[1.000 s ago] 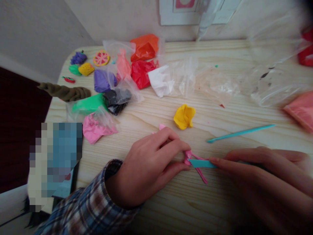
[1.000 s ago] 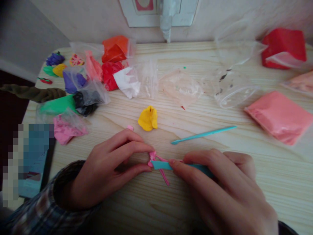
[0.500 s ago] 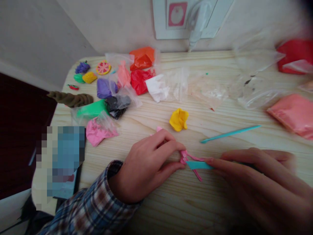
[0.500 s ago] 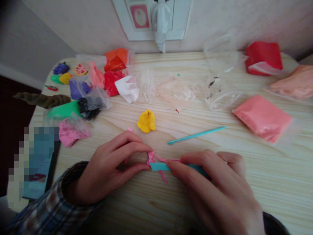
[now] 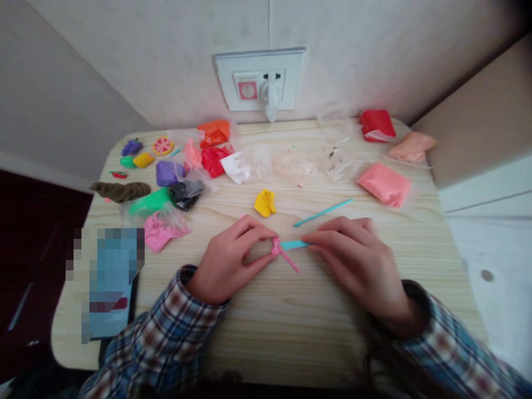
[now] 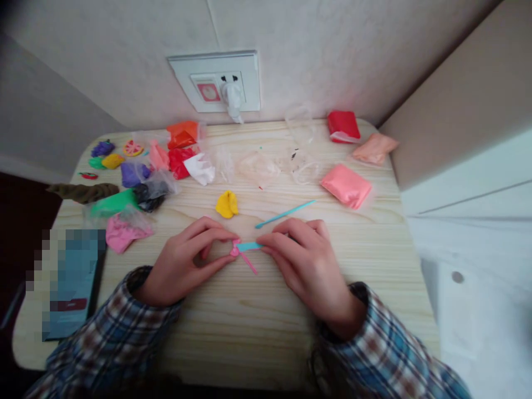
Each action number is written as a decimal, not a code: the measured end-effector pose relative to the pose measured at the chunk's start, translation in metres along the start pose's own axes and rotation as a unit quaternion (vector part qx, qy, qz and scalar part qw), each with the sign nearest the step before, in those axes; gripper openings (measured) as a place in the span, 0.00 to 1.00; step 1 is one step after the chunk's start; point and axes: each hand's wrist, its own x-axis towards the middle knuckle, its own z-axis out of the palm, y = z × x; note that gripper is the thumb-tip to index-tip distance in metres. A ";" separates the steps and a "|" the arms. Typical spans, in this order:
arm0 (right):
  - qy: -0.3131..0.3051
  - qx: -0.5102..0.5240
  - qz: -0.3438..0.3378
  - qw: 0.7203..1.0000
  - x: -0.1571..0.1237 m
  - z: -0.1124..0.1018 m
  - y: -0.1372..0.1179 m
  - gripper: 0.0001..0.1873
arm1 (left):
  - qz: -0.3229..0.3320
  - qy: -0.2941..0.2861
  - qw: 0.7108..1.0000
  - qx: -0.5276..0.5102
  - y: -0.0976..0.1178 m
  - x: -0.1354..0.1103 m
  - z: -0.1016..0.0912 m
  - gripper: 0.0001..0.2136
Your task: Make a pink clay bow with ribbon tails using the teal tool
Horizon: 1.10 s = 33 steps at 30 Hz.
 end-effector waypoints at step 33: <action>0.076 -0.073 0.013 0.994 -0.008 0.017 0.012 0.12 | 0.062 0.056 0.993 0.086 -0.008 -0.004 0.013 0.10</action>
